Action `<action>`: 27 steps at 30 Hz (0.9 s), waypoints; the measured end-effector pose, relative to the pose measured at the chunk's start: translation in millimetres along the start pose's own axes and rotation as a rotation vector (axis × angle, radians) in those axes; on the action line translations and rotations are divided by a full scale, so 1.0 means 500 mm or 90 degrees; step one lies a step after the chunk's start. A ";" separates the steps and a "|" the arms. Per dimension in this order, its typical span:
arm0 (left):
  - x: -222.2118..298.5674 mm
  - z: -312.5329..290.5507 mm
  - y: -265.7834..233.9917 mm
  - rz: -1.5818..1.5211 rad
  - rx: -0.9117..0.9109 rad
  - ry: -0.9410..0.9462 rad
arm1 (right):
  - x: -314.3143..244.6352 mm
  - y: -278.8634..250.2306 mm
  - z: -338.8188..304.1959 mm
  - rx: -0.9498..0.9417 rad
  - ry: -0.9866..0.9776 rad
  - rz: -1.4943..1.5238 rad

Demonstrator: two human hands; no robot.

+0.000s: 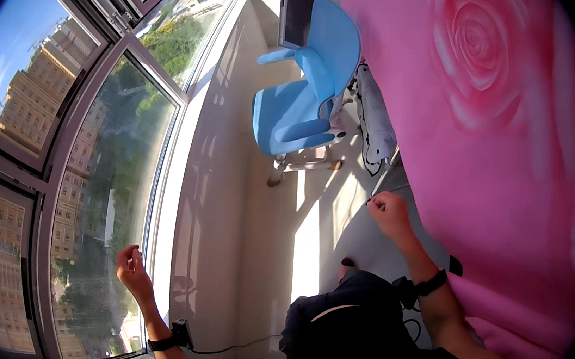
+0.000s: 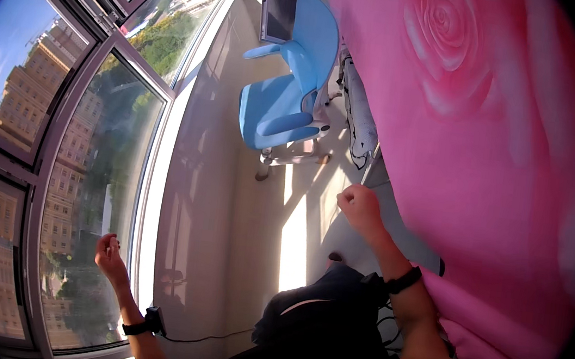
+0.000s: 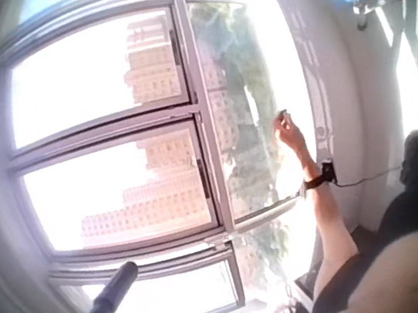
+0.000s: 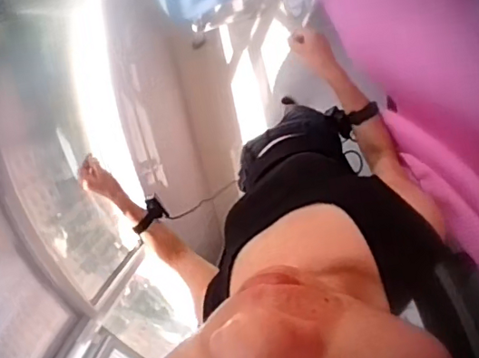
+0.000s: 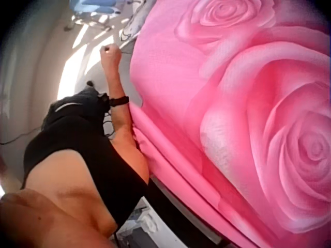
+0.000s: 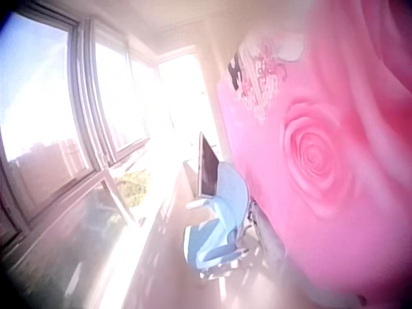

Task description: The person walks through a living room and bedroom to a balcony, removes a window screen, carries it back inside, and then returns to the balcony to install the screen into the window frame.

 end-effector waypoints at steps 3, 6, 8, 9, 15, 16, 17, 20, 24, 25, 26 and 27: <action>0.075 0.032 0.124 -0.076 -0.087 0.015 | 0.019 -0.034 0.011 -0.039 0.053 0.006; 0.166 0.076 0.243 -0.135 -0.178 0.052 | 0.053 -0.061 0.012 -0.067 0.068 0.002; 0.223 0.112 0.320 -0.176 -0.234 0.067 | 0.081 -0.073 0.010 -0.076 0.084 0.000; 0.243 0.130 0.358 -0.191 -0.259 0.069 | 0.097 -0.077 0.010 -0.080 0.082 -0.012; 0.362 0.260 0.600 -0.217 -0.381 0.121 | 0.161 -0.097 0.030 -0.041 0.128 -0.037; 0.379 0.287 0.639 -0.220 -0.391 0.117 | 0.166 -0.098 0.043 -0.035 0.136 -0.035; 0.392 0.318 0.687 -0.227 -0.402 0.130 | 0.170 -0.096 0.058 -0.024 0.145 -0.033; 0.425 0.425 0.824 -0.223 -0.419 0.171 | 0.160 -0.076 0.126 0.002 0.216 -0.027; 0.510 0.589 1.013 -0.226 -0.446 0.225 | 0.153 -0.032 0.242 0.048 0.205 -0.035; 0.528 0.638 1.060 -0.216 -0.446 0.231 | 0.148 -0.016 0.270 0.063 0.223 -0.026; 0.544 0.687 1.115 -0.212 -0.445 0.234 | 0.143 -0.004 0.299 0.080 0.241 -0.024; 0.552 0.730 1.171 -0.206 -0.447 0.233 | 0.140 0.010 0.323 0.092 0.262 -0.022</action>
Point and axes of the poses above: each hand's wrist, its own z-axis towards the middle knuckle, its own y-axis out of the palm, x = y × z, the point moved 5 cm from there along z, towards the middle knuckle
